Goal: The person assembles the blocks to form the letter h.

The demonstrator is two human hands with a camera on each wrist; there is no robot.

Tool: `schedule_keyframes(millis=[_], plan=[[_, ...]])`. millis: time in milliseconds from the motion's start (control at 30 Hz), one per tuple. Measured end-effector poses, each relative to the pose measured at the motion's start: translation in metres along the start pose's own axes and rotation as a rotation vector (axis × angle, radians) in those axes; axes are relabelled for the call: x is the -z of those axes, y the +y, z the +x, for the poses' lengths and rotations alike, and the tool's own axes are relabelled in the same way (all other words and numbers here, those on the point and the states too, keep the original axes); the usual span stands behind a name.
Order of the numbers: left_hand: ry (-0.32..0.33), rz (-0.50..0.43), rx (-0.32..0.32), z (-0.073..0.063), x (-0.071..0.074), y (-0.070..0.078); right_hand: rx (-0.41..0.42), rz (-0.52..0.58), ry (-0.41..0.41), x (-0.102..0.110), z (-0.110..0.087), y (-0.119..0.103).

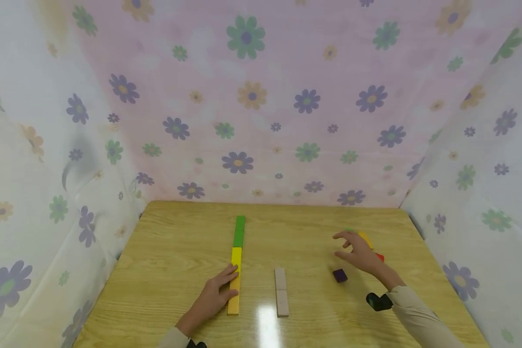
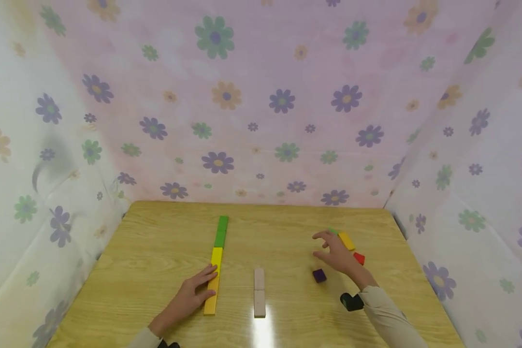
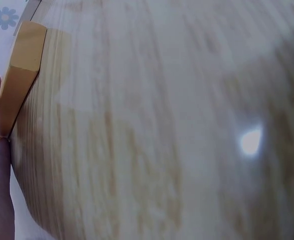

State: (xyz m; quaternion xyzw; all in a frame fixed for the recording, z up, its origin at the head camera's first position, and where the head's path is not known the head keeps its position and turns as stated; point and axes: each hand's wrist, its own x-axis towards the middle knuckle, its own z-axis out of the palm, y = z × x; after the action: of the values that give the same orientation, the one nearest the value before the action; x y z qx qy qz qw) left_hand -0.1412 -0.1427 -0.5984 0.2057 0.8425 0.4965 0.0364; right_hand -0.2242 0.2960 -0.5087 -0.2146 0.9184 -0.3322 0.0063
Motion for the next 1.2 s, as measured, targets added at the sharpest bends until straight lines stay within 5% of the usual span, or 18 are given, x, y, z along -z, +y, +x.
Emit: schedule_keyframes(millis=[833,1200], plan=[[0.007,0.074,-0.076,0.002,-0.002,0.000,-0.047,-0.075,0.110,0.026,-0.008,0.043],[-0.006,0.062,-0.067,0.003,-0.001,-0.002,-0.172,-0.053,0.094,0.028,-0.011,0.064]])
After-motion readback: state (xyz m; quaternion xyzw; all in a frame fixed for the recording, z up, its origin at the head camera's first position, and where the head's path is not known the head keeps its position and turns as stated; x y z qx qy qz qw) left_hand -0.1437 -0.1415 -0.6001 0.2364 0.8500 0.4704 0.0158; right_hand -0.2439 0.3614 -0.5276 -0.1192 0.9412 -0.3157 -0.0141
